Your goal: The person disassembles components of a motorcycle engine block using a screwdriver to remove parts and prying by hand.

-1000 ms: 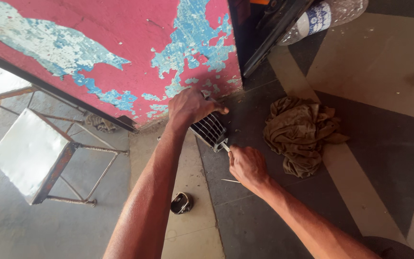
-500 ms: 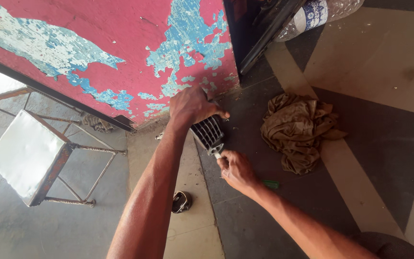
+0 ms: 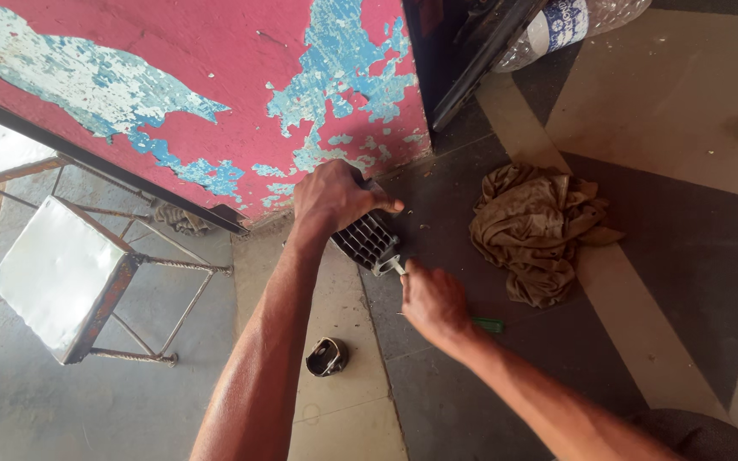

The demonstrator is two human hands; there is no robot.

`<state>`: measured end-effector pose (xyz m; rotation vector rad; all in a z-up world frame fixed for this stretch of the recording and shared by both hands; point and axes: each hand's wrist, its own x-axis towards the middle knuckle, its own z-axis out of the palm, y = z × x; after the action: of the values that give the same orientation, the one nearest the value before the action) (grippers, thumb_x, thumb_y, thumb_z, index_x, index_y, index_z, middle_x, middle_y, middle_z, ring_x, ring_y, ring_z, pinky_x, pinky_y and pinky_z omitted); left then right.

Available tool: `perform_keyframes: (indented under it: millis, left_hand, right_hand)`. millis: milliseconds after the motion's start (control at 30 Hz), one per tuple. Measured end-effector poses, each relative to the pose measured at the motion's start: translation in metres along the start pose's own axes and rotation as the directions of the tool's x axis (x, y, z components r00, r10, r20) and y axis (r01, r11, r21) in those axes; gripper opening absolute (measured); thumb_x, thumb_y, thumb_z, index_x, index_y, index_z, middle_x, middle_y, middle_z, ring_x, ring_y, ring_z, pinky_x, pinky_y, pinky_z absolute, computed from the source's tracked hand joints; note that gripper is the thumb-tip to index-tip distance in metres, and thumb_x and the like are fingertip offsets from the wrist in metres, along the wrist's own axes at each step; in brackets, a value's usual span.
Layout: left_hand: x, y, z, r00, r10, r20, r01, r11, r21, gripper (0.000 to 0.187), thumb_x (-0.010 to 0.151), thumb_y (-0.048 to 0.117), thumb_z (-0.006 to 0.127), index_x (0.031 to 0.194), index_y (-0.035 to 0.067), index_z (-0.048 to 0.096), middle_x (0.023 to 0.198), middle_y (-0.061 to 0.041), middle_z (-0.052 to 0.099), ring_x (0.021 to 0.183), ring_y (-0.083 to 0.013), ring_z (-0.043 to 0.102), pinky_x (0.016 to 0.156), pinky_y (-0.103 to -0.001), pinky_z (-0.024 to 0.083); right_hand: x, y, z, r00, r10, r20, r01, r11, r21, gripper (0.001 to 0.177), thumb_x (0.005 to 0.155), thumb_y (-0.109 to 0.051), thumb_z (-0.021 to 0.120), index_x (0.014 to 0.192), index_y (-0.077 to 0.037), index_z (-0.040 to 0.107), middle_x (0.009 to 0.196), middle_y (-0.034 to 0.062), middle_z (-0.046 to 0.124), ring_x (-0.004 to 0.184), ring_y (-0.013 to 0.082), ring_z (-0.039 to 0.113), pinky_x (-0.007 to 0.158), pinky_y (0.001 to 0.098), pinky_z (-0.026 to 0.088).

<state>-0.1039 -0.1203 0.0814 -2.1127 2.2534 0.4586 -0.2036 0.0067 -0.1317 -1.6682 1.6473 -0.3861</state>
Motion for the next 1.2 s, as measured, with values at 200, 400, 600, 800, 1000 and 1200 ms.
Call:
perform_keyframes:
  millis: [200, 400, 600, 800, 1000, 1200]
  left_hand:
    - [-0.004, -0.006, -0.004, 1.000, -0.014, 0.001, 0.014, 0.999, -0.035, 0.056, 0.054, 0.061, 0.089, 0.075, 0.009, 0.079, 0.079, -0.010, 0.076, 0.080, -0.0280, 0.074, 0.075, -0.045, 0.054]
    - [-0.008, -0.014, -0.003, 0.998, -0.029, -0.052, 0.024, 0.996, -0.086, 0.061, 0.053, 0.062, 0.091, 0.083, 0.010, 0.079, 0.085, -0.011, 0.077, 0.084, -0.0297, 0.073, 0.077, -0.046, 0.054]
    - [-0.015, -0.026, -0.003, 0.998, -0.054, -0.038, 0.049, 0.991, -0.123, 0.058, 0.055, 0.064, 0.086, 0.085, 0.015, 0.082, 0.088, -0.010, 0.078, 0.086, -0.0272, 0.075, 0.080, -0.044, 0.055]
    - [-0.016, -0.037, 0.000, 0.997, -0.043, -0.057, 0.035, 0.990, -0.137, 0.061, 0.059, 0.069, 0.083, 0.093, 0.019, 0.083, 0.091, -0.009, 0.078, 0.090, -0.0266, 0.074, 0.081, -0.045, 0.054]
    - [-0.011, -0.037, 0.003, 0.998, -0.031, -0.055, 0.021, 0.986, -0.164, 0.063, 0.056, 0.068, 0.084, 0.094, 0.018, 0.082, 0.089, -0.008, 0.079, 0.089, -0.0245, 0.076, 0.081, -0.043, 0.056]
    - [-0.011, -0.038, 0.001, 0.998, -0.046, -0.043, 0.040, 0.990, -0.134, 0.063, 0.057, 0.068, 0.085, 0.093, 0.016, 0.083, 0.092, -0.008, 0.078, 0.090, -0.0244, 0.075, 0.081, -0.044, 0.054]
  right_hand:
    - [0.004, -0.002, 0.010, 0.990, -0.127, -0.063, 0.132, 0.665, 0.735, 0.016, 0.098, -0.009, 0.055, 0.087, -0.001, 0.064, 0.076, 0.0074, 0.063, 0.057, 0.0152, 0.060, 0.046, 0.0298, 0.053]
    - [-0.009, -0.010, -0.007, 0.997, -0.014, -0.070, 0.011, 0.999, -0.033, 0.015, 0.109, -0.017, 0.049, 0.101, -0.006, 0.055, 0.067, 0.0078, 0.062, 0.052, 0.0177, 0.061, 0.046, 0.0351, 0.049]
    - [-0.013, -0.028, -0.027, 0.998, -0.060, -0.005, 0.046, 0.710, 0.703, 0.021, 0.100, -0.012, 0.060, 0.084, 0.000, 0.065, 0.068, 0.0108, 0.065, 0.057, 0.0252, 0.063, 0.048, 0.0437, 0.049]
    - [-0.012, -0.024, -0.021, 0.957, -0.077, -0.281, 0.105, 0.991, 0.086, 0.014, 0.097, -0.015, 0.062, 0.094, -0.001, 0.063, 0.063, 0.0183, 0.067, 0.055, 0.0344, 0.065, 0.051, 0.0468, 0.048]
    - [-0.006, -0.015, -0.026, 0.887, -0.237, -0.396, 0.353, 0.901, 0.251, 0.017, 0.096, -0.010, 0.064, 0.083, -0.001, 0.069, 0.065, 0.0119, 0.068, 0.049, 0.0212, 0.063, 0.049, 0.0413, 0.049]
    - [-0.003, -0.020, -0.019, 0.955, -0.135, -0.263, 0.238, 0.878, 0.415, 0.015, 0.095, -0.012, 0.063, 0.087, -0.003, 0.072, 0.064, 0.0073, 0.068, 0.047, 0.0168, 0.058, 0.043, 0.0370, 0.046]
